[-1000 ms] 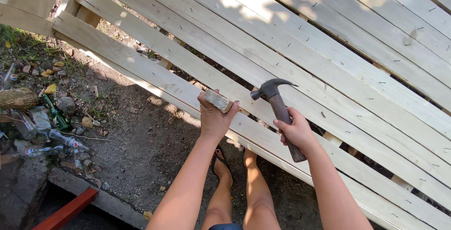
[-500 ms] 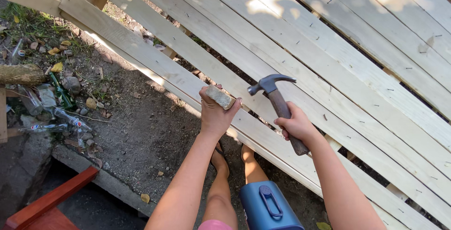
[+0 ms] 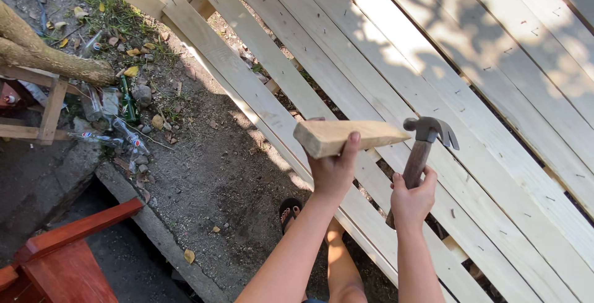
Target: The person uses a claw hammer and a small wood block as a fulcrum to pry nails out of a slatted wooden bench frame, repositioning the block and hammer along the boards. They then press and align a loose slat back onto the frame and hammer near its edge.
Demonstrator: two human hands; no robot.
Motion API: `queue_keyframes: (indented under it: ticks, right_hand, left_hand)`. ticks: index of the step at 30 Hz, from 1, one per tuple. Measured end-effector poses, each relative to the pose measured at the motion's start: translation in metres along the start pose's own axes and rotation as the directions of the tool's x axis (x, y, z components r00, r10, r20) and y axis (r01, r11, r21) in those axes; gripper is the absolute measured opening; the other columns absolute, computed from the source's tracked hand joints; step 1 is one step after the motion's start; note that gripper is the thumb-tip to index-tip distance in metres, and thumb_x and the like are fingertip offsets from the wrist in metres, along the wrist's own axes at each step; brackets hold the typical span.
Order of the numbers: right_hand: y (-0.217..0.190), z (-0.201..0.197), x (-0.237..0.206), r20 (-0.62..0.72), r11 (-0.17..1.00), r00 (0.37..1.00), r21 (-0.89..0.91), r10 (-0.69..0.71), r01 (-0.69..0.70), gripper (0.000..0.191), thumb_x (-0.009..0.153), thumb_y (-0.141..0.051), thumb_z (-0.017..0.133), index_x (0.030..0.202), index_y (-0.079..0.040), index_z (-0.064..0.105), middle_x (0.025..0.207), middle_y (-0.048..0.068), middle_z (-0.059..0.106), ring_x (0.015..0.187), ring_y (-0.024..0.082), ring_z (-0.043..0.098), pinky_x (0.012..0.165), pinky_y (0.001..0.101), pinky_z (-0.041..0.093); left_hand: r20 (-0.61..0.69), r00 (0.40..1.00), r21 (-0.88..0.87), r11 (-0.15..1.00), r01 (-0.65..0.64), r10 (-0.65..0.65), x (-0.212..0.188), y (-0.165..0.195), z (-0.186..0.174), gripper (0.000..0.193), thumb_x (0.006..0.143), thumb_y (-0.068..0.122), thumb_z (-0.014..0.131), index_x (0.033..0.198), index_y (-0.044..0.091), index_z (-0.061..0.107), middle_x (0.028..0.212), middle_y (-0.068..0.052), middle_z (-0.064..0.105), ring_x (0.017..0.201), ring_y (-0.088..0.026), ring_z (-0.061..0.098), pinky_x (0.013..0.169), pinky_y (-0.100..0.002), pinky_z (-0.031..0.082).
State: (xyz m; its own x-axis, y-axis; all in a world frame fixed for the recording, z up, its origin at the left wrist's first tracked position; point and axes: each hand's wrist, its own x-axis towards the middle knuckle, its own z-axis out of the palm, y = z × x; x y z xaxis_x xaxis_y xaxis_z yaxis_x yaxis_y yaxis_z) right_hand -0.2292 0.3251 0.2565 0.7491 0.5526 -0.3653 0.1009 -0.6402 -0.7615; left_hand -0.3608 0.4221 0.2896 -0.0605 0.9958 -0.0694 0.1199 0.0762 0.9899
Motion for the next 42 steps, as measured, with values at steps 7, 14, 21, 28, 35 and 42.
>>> queue_keyframes:
  ticks: [7,14,21,28,35,42]
  right_hand:
    - [0.009,0.013,0.013,-0.118,0.972,0.989,-0.226,-0.088,0.06,0.062,0.089,-0.007,0.069,0.145,-0.004,0.042,0.102,0.019,0.069,0.094,0.038,0.068,0.085,0.0497,0.049]
    - [0.026,0.058,0.046,-0.105,0.93,0.973,-0.33,-0.206,0.161,0.065,0.087,-0.003,0.071,0.145,-0.003,0.042,0.127,0.024,0.058,0.116,0.042,0.058,0.096,0.0515,0.045]
    - [0.036,0.122,0.059,-0.202,0.882,0.935,-0.436,-0.292,0.181,0.071,0.084,-0.002,0.07,0.15,-0.005,0.045,0.128,0.024,0.054,0.121,0.045,0.049,0.105,0.056,0.038]
    - [-0.07,0.27,-0.036,0.023,0.696,0.796,-0.472,-0.605,0.542,0.084,0.083,-0.037,0.085,0.146,0.001,0.046,0.136,0.021,0.046,0.132,0.039,0.041,0.114,0.053,0.032]
    - [-0.113,0.458,-0.086,0.176,0.69,0.902,-0.591,-0.394,0.417,0.115,0.049,-0.053,0.092,0.139,-0.001,0.044,0.129,0.015,0.05,0.124,0.034,0.045,0.111,0.0562,0.03]
    - [-0.091,0.477,-0.079,0.12,0.626,0.848,-0.623,-0.516,0.469,0.089,0.057,-0.041,0.082,0.131,-0.001,0.053,0.119,0.013,0.06,0.112,0.032,0.055,0.104,0.0495,0.036]
  left_hand:
    - [-0.149,0.858,-0.365,0.833,0.415,-0.492,0.108,-0.031,0.073,0.095,0.086,0.06,0.072,0.144,0.0,0.026,0.141,-0.016,0.046,0.13,-0.025,0.049,0.112,-0.041,0.036]
    - [0.047,0.718,0.501,0.638,0.584,-0.694,0.143,-0.063,0.039,0.08,0.1,0.072,0.042,0.101,-0.002,0.073,0.109,-0.019,0.075,0.1,-0.034,0.07,0.087,-0.045,0.054]
    - [0.063,0.998,0.699,0.713,-0.051,0.009,0.195,-0.11,-0.128,0.021,0.101,0.026,0.053,0.098,0.009,0.063,0.095,-0.008,0.065,0.089,-0.031,0.067,0.073,-0.046,0.054]
    - [0.525,0.766,0.695,0.332,-0.637,0.37,0.31,-0.141,-0.263,0.033,0.093,0.023,0.058,0.124,0.011,0.06,0.129,-0.014,0.061,0.125,-0.034,0.054,0.105,-0.051,0.039]
    - [0.878,0.462,0.403,0.322,-0.857,0.13,0.358,-0.196,-0.298,0.024,0.097,0.033,0.061,0.106,0.011,0.061,0.112,-0.011,0.058,0.117,-0.034,0.055,0.119,-0.053,0.036]
    - [0.889,0.377,0.279,0.346,-0.896,0.261,0.365,-0.226,-0.309,0.034,0.087,0.039,0.063,0.1,0.008,0.057,0.101,-0.012,0.054,0.103,-0.032,0.053,0.106,-0.048,0.037]
